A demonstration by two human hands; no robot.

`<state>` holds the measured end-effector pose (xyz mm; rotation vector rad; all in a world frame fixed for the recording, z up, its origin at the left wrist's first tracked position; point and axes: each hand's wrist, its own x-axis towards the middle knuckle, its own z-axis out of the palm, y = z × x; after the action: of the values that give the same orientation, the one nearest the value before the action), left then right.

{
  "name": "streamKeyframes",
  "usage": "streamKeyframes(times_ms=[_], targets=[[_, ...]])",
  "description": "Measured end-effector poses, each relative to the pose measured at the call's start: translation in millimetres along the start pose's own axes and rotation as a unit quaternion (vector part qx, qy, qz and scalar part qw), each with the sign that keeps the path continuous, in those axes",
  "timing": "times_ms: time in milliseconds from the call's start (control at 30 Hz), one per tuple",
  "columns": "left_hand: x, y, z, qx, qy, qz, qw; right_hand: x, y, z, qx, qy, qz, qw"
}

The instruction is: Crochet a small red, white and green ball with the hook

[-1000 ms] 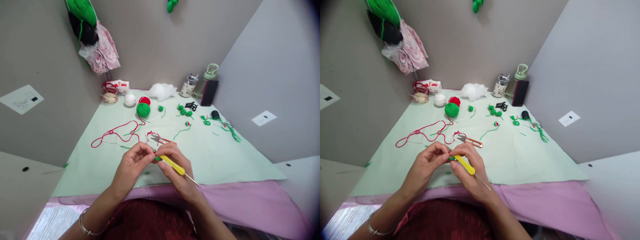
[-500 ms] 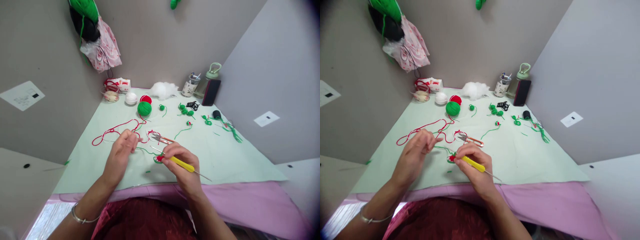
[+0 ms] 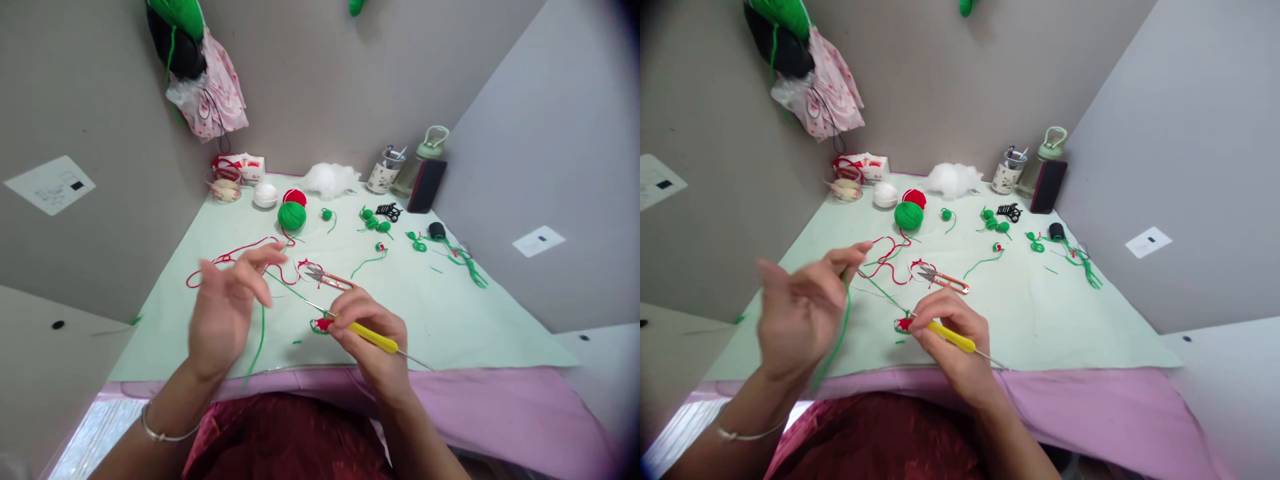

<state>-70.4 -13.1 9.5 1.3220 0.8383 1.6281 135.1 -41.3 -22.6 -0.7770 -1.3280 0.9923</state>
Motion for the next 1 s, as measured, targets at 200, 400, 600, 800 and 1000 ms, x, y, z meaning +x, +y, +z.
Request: streamKeyframes(times_ms=[200, 400, 600, 800, 1000], targets=[[-21.0, -21.9, 3.3, 0.294, -0.196, 0.114, 0.929, 0.3, -5.6, 2.9, -0.035, -0.006, -0.030, 0.999], [-26.5, -12.8, 15.2, 0.033, -0.152, -0.198, 0.968, -4.3, -0.1, 0.7, -0.079, -0.018, -0.064, 0.995], [-26.5, -10.0, 24.9, -0.099, -0.101, -0.293, 0.946, -2.6, -3.8, 1.5, -0.150, -0.023, -0.138, 0.979], [-29.0, -9.2, 28.6, -0.090, -0.087, -0.270, 0.955, -8.4, 1.9, 4.8, -0.294, 0.018, -0.269, 0.917], [-31.0, -6.4, 30.3, -0.023, -0.044, -0.198, 0.979, -14.0, 4.2, 3.2, -0.370, 0.019, -0.362, 0.855]])
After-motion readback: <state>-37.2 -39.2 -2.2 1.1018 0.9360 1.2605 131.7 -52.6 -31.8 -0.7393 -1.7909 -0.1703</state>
